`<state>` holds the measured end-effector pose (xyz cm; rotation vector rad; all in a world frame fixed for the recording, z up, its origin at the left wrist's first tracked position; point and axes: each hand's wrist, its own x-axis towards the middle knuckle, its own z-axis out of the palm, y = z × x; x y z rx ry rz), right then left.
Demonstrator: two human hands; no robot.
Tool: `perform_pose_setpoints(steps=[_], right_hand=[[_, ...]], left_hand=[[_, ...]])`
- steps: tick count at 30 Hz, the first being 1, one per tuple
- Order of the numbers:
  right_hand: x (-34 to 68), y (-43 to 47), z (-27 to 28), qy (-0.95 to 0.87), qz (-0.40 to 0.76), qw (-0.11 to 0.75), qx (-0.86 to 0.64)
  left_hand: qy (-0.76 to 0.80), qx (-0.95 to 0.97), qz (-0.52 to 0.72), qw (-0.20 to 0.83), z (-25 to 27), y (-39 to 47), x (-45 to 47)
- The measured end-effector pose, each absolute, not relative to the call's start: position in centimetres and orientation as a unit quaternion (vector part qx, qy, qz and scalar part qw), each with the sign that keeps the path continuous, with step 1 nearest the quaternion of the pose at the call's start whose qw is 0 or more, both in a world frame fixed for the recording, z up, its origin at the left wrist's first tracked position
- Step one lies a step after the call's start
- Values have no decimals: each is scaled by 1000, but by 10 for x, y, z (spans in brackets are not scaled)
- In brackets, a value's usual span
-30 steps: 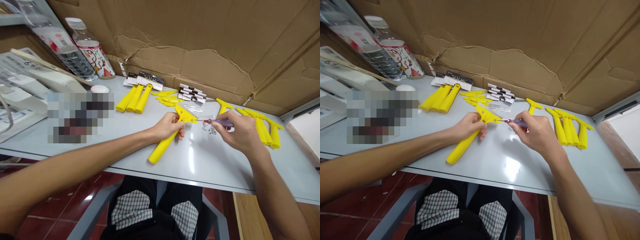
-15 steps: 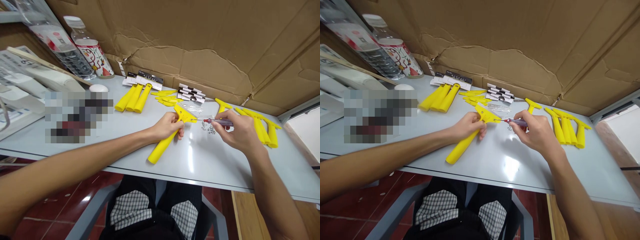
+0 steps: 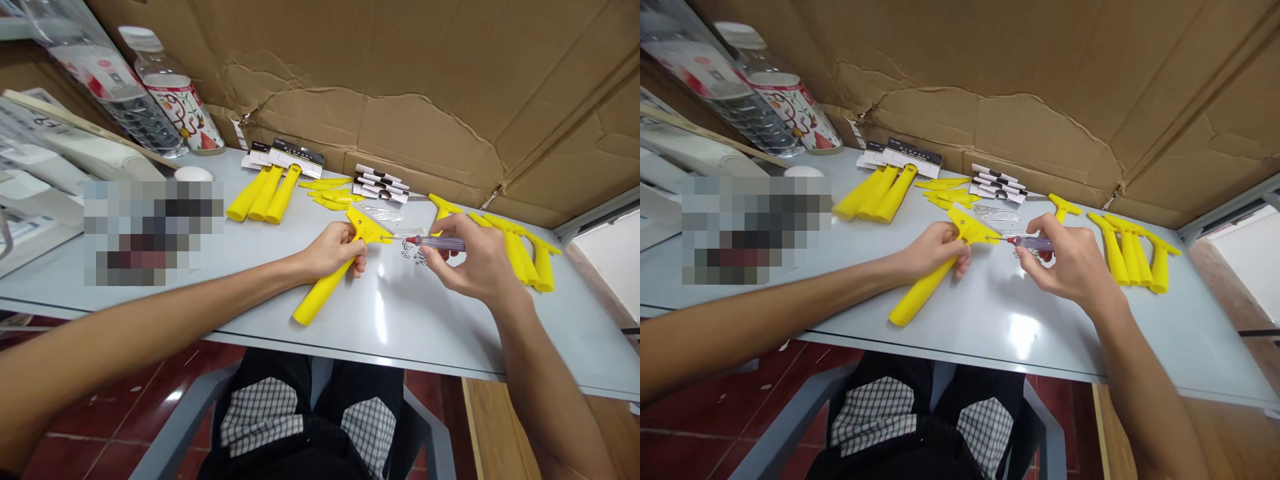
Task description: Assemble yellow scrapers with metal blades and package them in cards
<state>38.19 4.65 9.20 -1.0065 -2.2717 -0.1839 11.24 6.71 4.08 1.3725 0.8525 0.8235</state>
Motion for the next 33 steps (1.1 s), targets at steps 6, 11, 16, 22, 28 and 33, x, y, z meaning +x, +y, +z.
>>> perform_pose_setpoints(steps=[6,11,16,22,28,33], right_hand=[[383,48,90,-856,-77,325,-394],[383,47,91,-861,-61,320,-390],[381,45,93,-862,-45,314,-395],[382,45,93,-863,-53,311,-393],[383,47,93,-869,-40,310,-383],[385,50,90,-864,-53,327,-378]], left_hand=[[371,592,361,618,41,67,112],[371,590,360,621,42,66,113],[374,588,361,620,43,67,112],[373,591,360,618,42,67,112],[371,587,365,619,41,67,112],[372,587,362,621,41,67,112]])
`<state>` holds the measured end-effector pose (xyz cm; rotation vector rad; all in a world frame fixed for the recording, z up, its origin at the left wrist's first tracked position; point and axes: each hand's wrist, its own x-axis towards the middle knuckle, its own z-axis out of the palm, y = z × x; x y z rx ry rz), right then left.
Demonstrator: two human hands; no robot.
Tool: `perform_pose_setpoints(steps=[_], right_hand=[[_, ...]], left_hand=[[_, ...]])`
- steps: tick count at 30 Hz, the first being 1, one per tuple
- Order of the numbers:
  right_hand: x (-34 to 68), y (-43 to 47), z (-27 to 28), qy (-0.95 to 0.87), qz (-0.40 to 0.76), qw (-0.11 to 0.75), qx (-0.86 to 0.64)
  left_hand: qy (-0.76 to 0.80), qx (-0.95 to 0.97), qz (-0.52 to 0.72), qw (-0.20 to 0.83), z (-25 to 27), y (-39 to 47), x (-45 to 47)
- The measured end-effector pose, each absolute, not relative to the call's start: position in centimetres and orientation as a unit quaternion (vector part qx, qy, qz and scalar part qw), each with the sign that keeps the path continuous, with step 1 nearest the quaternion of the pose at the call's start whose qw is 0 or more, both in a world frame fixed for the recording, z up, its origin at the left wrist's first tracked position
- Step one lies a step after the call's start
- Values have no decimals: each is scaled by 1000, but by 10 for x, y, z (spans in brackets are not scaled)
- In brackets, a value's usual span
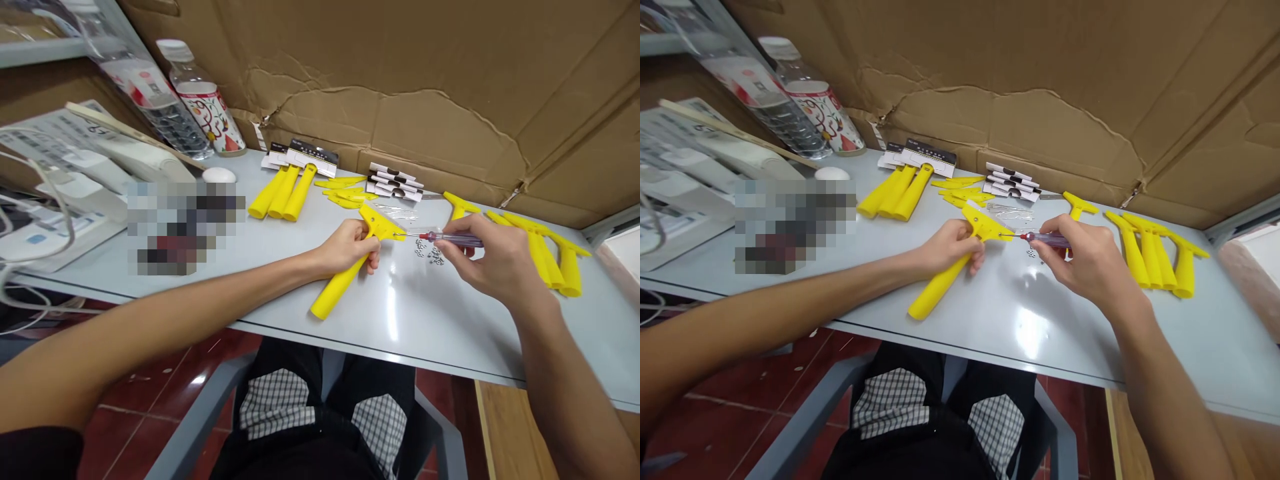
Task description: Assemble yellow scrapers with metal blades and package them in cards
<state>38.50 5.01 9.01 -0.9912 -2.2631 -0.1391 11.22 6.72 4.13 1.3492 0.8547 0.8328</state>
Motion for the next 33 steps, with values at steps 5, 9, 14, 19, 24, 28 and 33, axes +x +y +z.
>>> perform_pose_setpoints(steps=[5,9,14,19,24,28,33], right_hand=[[383,47,92,-870,-62,311,-377],[383,47,92,-871,-51,317,-371],[385,49,90,-866,-54,324,-378],[384,46,93,-873,-23,312,-374],[384,47,92,-868,-38,315,-381],[386,50,91,-861,-58,317,-394],[385,46,94,-870,-24,302,-388]], left_hand=[[373,582,363,625,42,66,113],[378,579,367,623,42,66,114],[373,580,371,622,41,67,113],[375,591,367,613,40,67,114],[370,579,378,621,40,67,114],[365,589,369,620,41,67,113],[363,586,371,623,41,67,113]])
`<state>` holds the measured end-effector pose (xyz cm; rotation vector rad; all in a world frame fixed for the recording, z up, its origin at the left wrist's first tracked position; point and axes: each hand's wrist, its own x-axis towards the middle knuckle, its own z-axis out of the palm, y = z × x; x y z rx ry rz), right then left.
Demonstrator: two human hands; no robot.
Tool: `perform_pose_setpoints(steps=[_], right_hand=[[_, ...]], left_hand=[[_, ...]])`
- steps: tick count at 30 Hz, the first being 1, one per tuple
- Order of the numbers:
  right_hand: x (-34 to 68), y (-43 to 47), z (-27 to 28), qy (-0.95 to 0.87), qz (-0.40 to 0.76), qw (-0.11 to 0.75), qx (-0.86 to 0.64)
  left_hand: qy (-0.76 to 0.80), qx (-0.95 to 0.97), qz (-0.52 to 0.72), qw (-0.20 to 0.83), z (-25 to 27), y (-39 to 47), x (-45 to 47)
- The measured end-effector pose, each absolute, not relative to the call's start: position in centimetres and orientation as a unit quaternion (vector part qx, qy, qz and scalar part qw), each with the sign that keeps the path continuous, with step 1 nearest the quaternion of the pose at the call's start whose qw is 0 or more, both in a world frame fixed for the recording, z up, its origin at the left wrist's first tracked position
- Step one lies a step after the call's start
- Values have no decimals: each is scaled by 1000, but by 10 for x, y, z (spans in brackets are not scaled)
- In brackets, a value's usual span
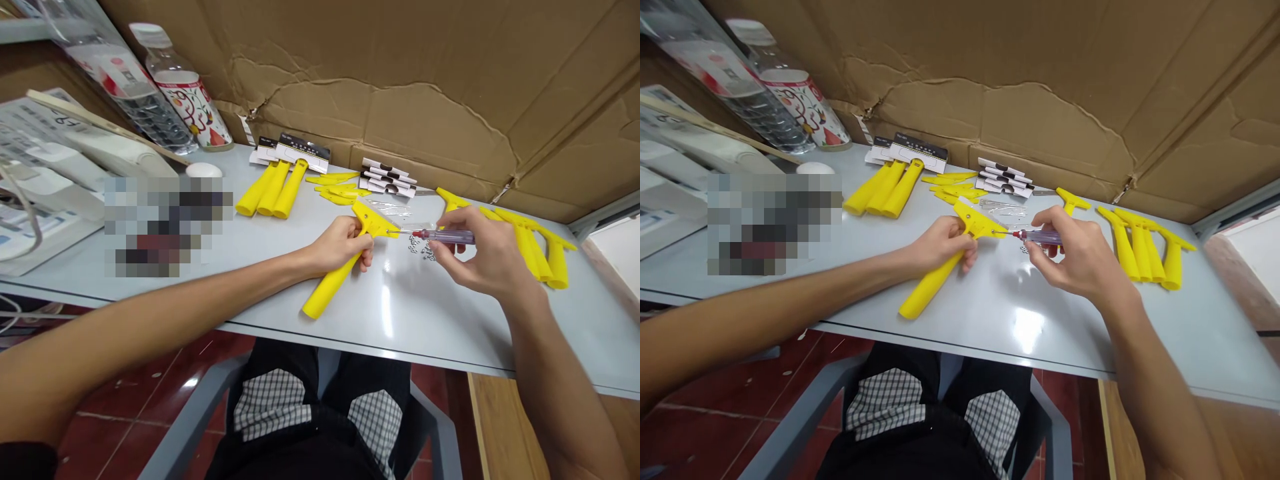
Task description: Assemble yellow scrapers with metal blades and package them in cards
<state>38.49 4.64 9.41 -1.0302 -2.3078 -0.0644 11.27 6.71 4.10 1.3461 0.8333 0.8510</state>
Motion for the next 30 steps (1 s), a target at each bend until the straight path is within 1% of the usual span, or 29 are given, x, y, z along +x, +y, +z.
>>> perform_pose_setpoints(steps=[3,8,14,23,30], right_hand=[[385,46,94,-869,-22,300,-393],[386,48,93,-859,-53,304,-409],[383,44,96,-871,-22,293,-395],[388,48,91,-851,-82,293,-428],[384,44,95,-875,-57,270,-397]], left_hand=[[361,586,372,623,40,67,113],[359,594,369,618,39,67,112],[358,589,375,620,39,68,113],[367,599,362,613,39,67,113],[373,597,360,612,41,67,114]])
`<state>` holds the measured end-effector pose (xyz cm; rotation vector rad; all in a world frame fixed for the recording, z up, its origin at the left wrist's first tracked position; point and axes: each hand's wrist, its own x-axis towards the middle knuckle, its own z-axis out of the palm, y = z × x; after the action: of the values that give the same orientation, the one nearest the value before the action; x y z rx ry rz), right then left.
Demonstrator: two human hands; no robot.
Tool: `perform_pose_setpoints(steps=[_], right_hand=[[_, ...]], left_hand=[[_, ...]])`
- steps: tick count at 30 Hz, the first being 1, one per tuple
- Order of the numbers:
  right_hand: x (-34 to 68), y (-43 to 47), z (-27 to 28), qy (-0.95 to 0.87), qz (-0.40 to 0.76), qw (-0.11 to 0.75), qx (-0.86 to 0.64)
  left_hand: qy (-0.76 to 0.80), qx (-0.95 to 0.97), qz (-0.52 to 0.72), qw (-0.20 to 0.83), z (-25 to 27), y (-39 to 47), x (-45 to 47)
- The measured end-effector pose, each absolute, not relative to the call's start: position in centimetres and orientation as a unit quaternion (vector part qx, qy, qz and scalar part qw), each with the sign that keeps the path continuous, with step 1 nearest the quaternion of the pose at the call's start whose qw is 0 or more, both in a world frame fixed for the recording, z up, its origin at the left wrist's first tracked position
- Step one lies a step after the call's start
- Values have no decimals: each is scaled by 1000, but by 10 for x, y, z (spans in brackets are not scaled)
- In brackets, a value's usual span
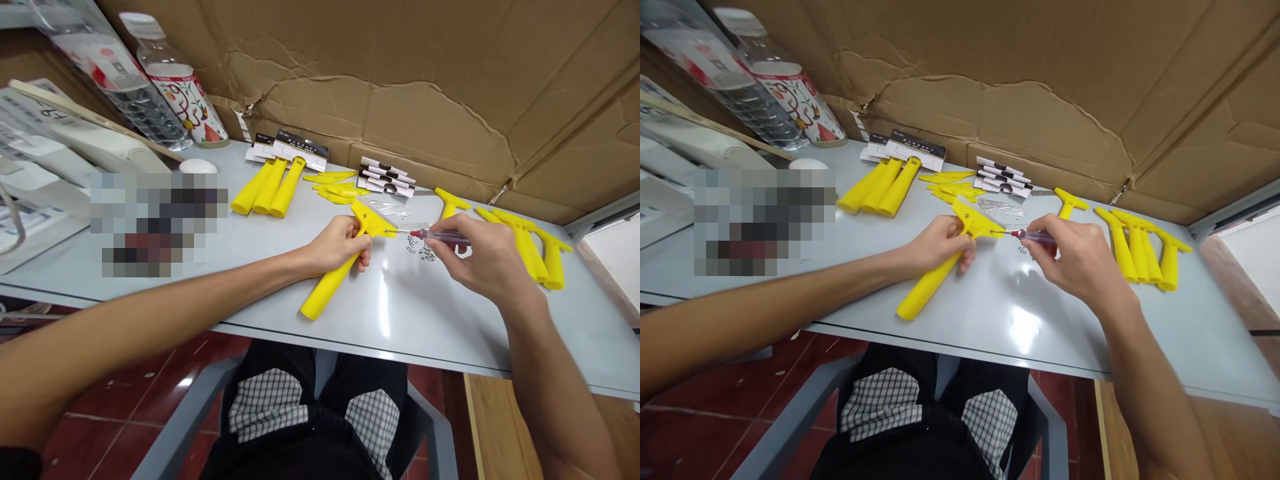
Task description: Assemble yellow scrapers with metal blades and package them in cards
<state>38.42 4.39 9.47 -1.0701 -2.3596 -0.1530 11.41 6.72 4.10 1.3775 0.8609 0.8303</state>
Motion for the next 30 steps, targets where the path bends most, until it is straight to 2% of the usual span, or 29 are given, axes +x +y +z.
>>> perform_pose_setpoints(steps=[9,17,24,30], right_hand=[[387,44,95,-869,-77,251,-420],[377,45,94,-899,0,97,-428],[393,59,96,-871,44,156,-464],[413,71,98,-840,56,86,-532]], left_hand=[[380,593,355,615,42,67,114],[379,602,344,613,40,67,113],[380,564,372,632,41,69,115],[370,506,401,668,40,71,116]])
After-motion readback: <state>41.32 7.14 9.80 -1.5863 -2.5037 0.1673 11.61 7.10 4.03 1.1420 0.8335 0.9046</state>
